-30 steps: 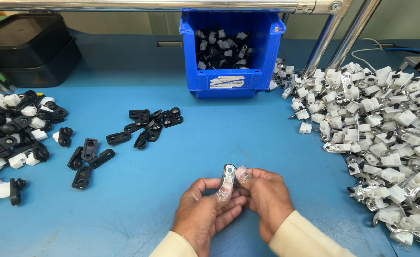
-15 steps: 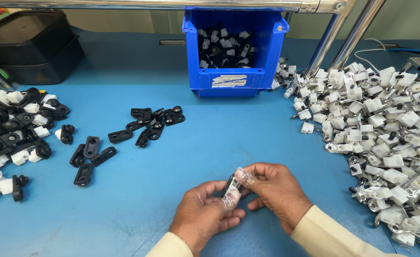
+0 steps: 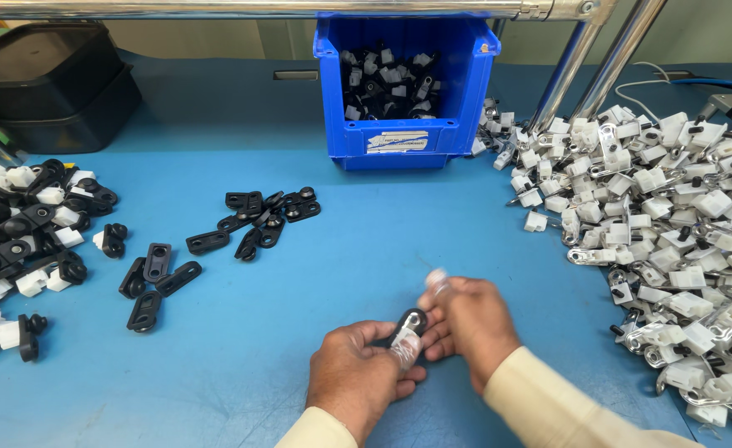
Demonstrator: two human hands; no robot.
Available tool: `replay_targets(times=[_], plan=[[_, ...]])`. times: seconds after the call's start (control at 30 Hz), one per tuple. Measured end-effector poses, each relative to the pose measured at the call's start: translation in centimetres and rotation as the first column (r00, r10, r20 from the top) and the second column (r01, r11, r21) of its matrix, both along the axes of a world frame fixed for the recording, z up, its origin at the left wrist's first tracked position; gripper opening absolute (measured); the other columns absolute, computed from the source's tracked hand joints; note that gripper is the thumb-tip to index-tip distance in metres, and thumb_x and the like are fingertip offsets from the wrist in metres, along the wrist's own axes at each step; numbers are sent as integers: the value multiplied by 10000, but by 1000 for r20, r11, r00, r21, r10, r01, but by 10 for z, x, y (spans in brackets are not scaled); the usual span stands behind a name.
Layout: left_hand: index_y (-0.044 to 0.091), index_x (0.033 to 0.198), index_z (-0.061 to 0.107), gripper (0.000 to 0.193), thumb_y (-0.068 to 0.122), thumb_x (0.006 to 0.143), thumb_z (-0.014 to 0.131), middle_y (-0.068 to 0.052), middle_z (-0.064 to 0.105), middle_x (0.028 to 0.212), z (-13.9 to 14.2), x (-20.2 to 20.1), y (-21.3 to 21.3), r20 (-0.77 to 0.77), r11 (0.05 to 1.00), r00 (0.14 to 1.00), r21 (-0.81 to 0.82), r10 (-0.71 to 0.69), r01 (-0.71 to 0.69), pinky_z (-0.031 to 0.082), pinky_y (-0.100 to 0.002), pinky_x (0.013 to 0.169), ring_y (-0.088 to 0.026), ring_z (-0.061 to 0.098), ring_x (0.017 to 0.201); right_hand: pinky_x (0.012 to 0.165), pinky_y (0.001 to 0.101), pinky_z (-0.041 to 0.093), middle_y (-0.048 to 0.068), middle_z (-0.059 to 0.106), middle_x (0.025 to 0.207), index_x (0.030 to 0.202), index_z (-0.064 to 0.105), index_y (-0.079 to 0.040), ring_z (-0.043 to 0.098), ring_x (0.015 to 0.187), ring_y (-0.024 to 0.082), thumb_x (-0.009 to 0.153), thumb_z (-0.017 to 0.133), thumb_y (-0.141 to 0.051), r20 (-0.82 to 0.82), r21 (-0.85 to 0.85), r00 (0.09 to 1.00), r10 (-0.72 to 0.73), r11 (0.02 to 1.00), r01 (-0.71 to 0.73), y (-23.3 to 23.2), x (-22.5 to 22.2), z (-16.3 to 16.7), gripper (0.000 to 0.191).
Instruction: The person picks a black plastic bracket and a white plastic fitting from the workbench, presses the fitting onto the bracket by hand, and places the assembled unit into a blue bin, repeating this assembly cycle with new parts.
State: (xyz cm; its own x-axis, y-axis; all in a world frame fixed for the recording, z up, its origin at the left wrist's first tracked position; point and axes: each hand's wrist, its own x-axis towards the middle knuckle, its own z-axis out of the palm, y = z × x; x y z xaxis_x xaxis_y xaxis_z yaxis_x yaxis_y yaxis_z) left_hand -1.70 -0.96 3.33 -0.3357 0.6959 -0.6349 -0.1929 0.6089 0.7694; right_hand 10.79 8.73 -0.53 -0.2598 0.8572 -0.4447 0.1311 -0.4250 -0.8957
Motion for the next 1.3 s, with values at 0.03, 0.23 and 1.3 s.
replay_targets(times=[0.03,0.23,1.3], plan=[[19,1159,742,287,207,942,753,-121,812,925,0,-2,0,28,1000,1000,-6,6,-6,666,-279,703,-175,804,813,464,323,536,141,685,725,913,625,35,633,528,195,997,571,-394,-69,-53,998,-5,999,2,2,3,3,440],[11,1182,703,312,210,945,739,-142,782,995,-7,-12,0,208,999,978,18,29,-34,661,-317,750,-214,793,871,487,281,516,68,757,787,972,730,-13,650,586,130,920,717,-212,-12,-16,990,140,990,-140,-13,13,2,207],[-16,1131,656,424,334,907,736,-158,749,958,-45,-25,-1,482,993,876,88,28,-81,668,-386,802,-262,781,883,731,326,588,77,631,1405,1391,648,-155,703,1061,201,951,674,-76,2,247,967,253,937,-246,-37,41,-40,447]])
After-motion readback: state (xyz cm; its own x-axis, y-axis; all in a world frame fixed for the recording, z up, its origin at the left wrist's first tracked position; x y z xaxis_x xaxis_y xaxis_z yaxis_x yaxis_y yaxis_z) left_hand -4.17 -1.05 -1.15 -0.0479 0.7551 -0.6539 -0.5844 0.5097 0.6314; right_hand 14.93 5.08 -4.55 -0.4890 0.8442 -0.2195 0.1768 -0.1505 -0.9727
